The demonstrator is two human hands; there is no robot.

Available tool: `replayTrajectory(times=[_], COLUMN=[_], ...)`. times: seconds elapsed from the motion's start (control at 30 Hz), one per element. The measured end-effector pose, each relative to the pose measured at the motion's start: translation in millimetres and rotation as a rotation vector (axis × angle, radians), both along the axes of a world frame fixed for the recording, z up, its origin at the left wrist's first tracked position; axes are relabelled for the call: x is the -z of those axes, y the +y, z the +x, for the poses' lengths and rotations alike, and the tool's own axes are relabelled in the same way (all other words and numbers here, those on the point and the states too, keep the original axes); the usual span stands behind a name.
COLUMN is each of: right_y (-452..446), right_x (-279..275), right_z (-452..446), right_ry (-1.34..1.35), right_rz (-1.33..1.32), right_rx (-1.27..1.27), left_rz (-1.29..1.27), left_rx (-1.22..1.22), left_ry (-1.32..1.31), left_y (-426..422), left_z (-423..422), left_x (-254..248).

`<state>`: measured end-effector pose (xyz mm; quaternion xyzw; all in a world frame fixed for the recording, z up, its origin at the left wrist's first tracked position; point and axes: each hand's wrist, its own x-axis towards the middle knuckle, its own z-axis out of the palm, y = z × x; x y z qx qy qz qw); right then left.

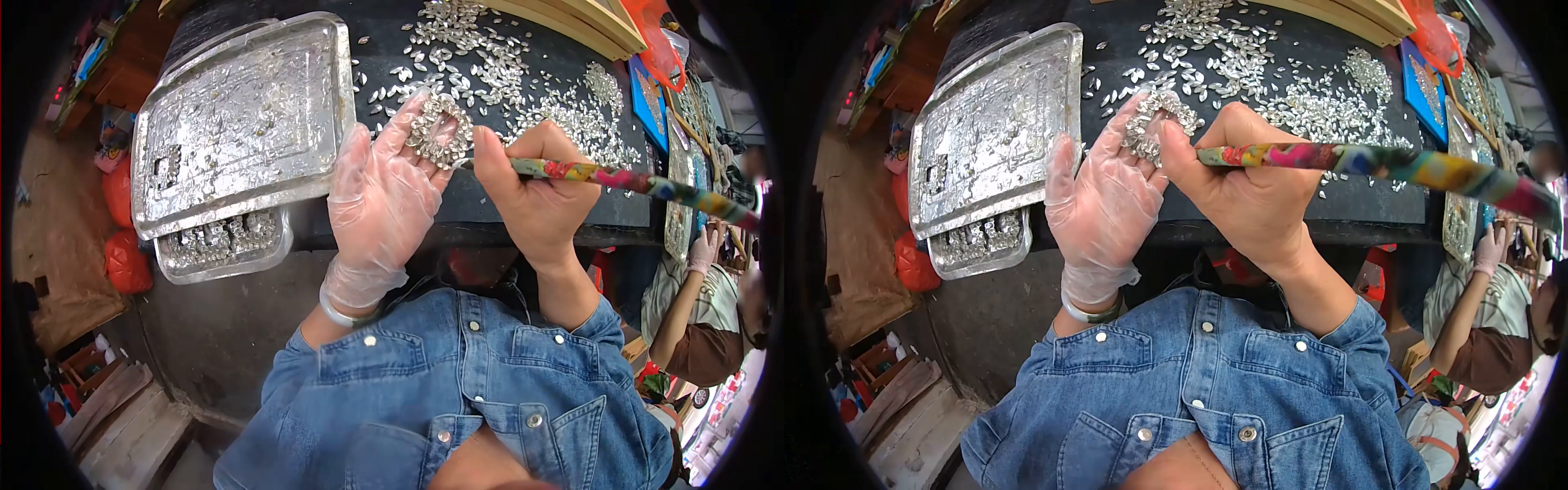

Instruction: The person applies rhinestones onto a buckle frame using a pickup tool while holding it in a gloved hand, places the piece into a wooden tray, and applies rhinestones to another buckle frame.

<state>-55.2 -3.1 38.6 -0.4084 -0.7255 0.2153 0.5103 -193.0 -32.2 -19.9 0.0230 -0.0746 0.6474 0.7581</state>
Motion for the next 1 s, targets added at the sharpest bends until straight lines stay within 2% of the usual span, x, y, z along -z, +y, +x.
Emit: replayTrajectory(times=[0.23, 0.37, 0.57, 1.0], right_y=[-1, -1, -2, 6], right_x=[1, 4, 3, 9], right_z=[-2, -3, -3, 0], right_ry=[-0.027, -0.073, -0.136, -0.038], right_rz=[0.048, 0.079, 0.111, 0.132], right_rx=[-0.010, 0.006, 0.010, -0.004], left_rz=[0.018, -0.063, -0.038, -0.083], left_rx=[0.005, -0.041, -0.028, -0.002], left_ry=[-0.009, 0.177, 0.126, 0.105], left_y=[1, -1, -1, 1], left_z=[0, 2, 1, 0], left_x=[-2, -13, -9, -12])
